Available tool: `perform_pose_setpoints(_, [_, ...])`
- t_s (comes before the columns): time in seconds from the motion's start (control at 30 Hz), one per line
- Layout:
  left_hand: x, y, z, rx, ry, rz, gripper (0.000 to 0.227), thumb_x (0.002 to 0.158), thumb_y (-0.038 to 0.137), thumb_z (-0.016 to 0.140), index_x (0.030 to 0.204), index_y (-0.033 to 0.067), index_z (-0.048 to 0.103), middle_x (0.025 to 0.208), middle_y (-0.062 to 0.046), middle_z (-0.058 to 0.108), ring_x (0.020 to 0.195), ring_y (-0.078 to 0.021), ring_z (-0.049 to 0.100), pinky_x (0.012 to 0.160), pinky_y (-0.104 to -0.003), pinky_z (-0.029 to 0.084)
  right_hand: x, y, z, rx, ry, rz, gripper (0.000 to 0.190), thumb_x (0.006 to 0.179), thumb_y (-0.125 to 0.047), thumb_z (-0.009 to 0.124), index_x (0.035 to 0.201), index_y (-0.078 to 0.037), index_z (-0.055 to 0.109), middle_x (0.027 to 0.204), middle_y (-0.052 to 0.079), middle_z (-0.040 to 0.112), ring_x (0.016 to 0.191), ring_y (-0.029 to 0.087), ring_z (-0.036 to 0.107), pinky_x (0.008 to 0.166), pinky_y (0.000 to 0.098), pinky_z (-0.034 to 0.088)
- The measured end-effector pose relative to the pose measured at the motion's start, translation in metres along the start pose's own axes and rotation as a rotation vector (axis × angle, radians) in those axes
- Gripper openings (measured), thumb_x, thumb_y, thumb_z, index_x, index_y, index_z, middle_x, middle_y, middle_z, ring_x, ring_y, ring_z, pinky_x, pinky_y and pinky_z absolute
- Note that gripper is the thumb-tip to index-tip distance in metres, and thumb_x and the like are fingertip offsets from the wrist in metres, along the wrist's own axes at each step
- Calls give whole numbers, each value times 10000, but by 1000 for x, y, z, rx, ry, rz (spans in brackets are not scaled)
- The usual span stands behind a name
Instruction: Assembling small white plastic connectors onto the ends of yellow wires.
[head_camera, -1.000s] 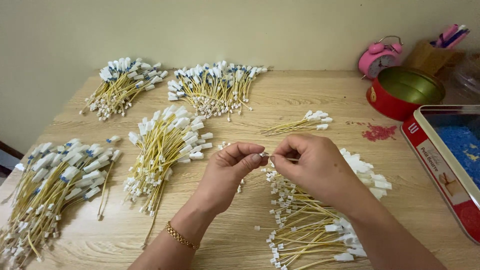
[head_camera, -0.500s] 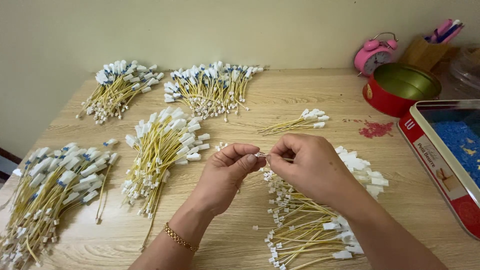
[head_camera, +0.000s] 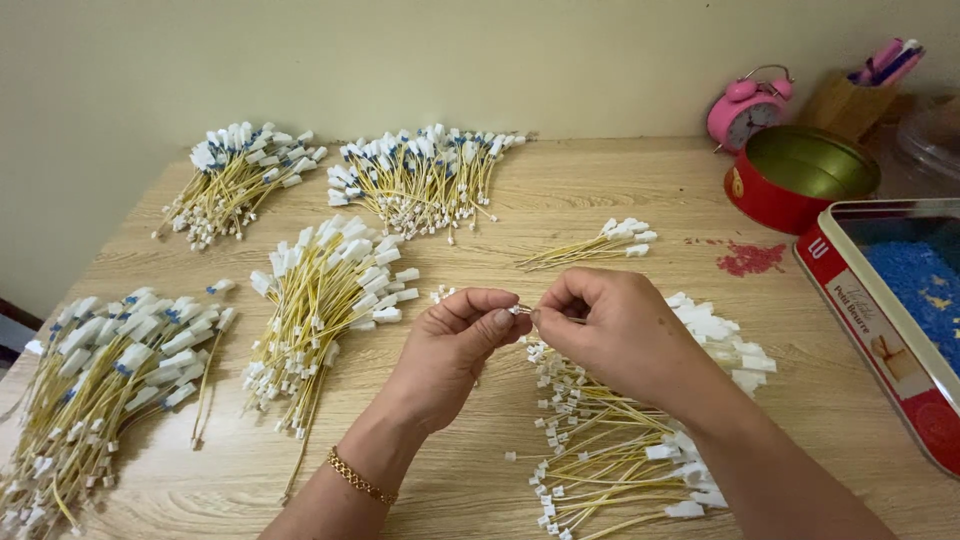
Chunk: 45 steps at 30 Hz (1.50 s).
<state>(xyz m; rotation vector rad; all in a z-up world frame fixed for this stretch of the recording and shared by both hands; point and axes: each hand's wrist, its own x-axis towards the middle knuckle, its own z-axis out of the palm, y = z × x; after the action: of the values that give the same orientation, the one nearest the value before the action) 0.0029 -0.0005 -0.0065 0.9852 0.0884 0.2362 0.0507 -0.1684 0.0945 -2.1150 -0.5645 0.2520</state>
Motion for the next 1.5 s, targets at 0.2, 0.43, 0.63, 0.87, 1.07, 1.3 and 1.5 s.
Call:
perform_pose_setpoints(0.2, [-2, 1, 2, -24, 15, -6, 187, 891, -3, 732, 1073, -45, 720, 956, -176, 771, 893, -225, 761, 861, -329, 621, 1, 0, 1, -14, -2, 19, 124, 791, -124, 742, 718, -26, 762, 543, 95, 622, 570, 167, 543, 551, 305, 472])
perform_pose_setpoints(0.43, [0, -6, -2, -71, -19, 10, 178, 905, -10, 715, 1082, -34, 718, 974, -171, 767, 909, -239, 761, 871, -344, 618, -3, -3, 2, -92, 4, -27, 104, 801, -121, 725, 758, -37, 767, 606, 138, 689, 592, 212, 612, 598, 337, 528])
perform_pose_setpoints(0.63, [-3, -1, -1, 100, 15, 41, 193, 881, -12, 741, 1071, -47, 738, 960, -152, 783, 898, -202, 763, 877, -326, 624, -3, 0, 2, -184, 30, -49, 96, 789, -171, 743, 746, -86, 755, 625, 104, 690, 611, 209, 654, 615, 335, 544])
perform_pose_setpoints(0.87, [-5, -2, -3, 265, -5, 115, 166, 896, 20, 742, 1056, -19, 761, 897, -120, 780, 859, -153, 730, 858, -314, 603, -3, -1, -2, -213, -44, -97, 104, 844, -146, 698, 798, -61, 738, 672, 162, 687, 652, 268, 678, 644, 387, 552])
perform_pose_setpoints(1.07, [-4, 3, -2, 240, -11, 104, 171, 898, 15, 736, 1063, -26, 753, 888, -123, 779, 852, -160, 738, 861, -309, 596, 0, 1, -5, -48, -125, -33, 137, 887, -104, 695, 804, -36, 781, 634, 80, 654, 634, 174, 576, 622, 310, 513])
perform_pose_setpoints(1.3, [-1, -1, -4, 223, -13, 108, 174, 909, 14, 721, 1074, -38, 737, 865, -117, 763, 843, -172, 743, 864, -310, 594, 9, 19, -2, 32, -150, -71, 157, 905, -134, 714, 845, 5, 757, 648, 105, 633, 658, 182, 547, 602, 331, 479])
perform_pose_setpoints(1.5, [-6, 6, 2, 322, 18, 156, 145, 909, 3, 728, 1048, -23, 757, 821, -99, 757, 804, -144, 724, 804, -280, 590, 10, 20, 2, -52, -131, -93, 126, 893, -158, 732, 834, -54, 769, 629, 93, 670, 619, 172, 582, 600, 322, 504])
